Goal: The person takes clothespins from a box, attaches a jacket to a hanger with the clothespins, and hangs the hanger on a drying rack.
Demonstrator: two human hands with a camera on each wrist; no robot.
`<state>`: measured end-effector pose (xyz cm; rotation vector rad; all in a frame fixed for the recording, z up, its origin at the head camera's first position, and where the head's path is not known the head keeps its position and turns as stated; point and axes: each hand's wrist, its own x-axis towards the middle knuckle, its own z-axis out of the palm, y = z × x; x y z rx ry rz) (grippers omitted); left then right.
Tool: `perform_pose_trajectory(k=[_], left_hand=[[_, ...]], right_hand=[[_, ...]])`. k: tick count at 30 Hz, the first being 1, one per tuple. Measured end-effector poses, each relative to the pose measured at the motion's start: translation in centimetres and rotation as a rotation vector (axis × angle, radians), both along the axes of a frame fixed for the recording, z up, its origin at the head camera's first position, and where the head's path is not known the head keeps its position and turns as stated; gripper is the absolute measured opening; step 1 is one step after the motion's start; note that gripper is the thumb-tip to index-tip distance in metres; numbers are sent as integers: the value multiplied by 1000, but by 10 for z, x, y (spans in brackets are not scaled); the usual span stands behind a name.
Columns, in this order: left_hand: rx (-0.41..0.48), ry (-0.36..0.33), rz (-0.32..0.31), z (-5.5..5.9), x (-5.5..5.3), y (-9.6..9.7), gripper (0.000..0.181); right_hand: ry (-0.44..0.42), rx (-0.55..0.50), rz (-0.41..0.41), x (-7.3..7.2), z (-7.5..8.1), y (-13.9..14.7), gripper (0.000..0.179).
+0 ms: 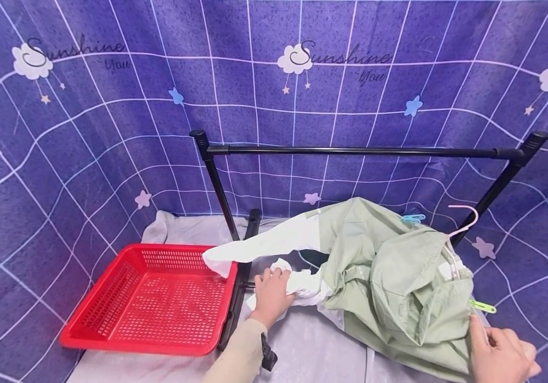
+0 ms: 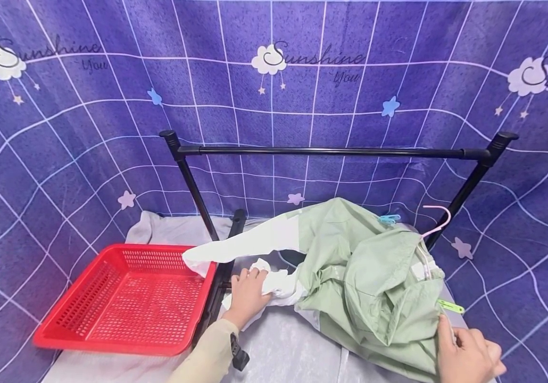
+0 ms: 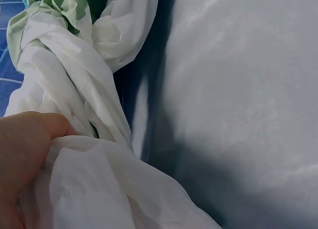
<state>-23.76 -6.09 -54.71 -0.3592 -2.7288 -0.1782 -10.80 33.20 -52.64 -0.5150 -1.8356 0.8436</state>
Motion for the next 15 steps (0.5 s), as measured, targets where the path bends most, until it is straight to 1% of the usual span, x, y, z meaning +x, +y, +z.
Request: perform_pose_trajectory(k=[4, 11, 15], left_hand=[[-3, 4, -1, -1, 1, 2, 52], [-3, 31, 2, -7, 1, 5, 56], [8, 45, 8, -12, 0, 6, 64]], right_hand=[[25, 23, -6, -1, -1, 3, 35], [72, 154, -25, 0, -4, 9, 36], [88, 156, -30, 0, -5, 9, 37]])
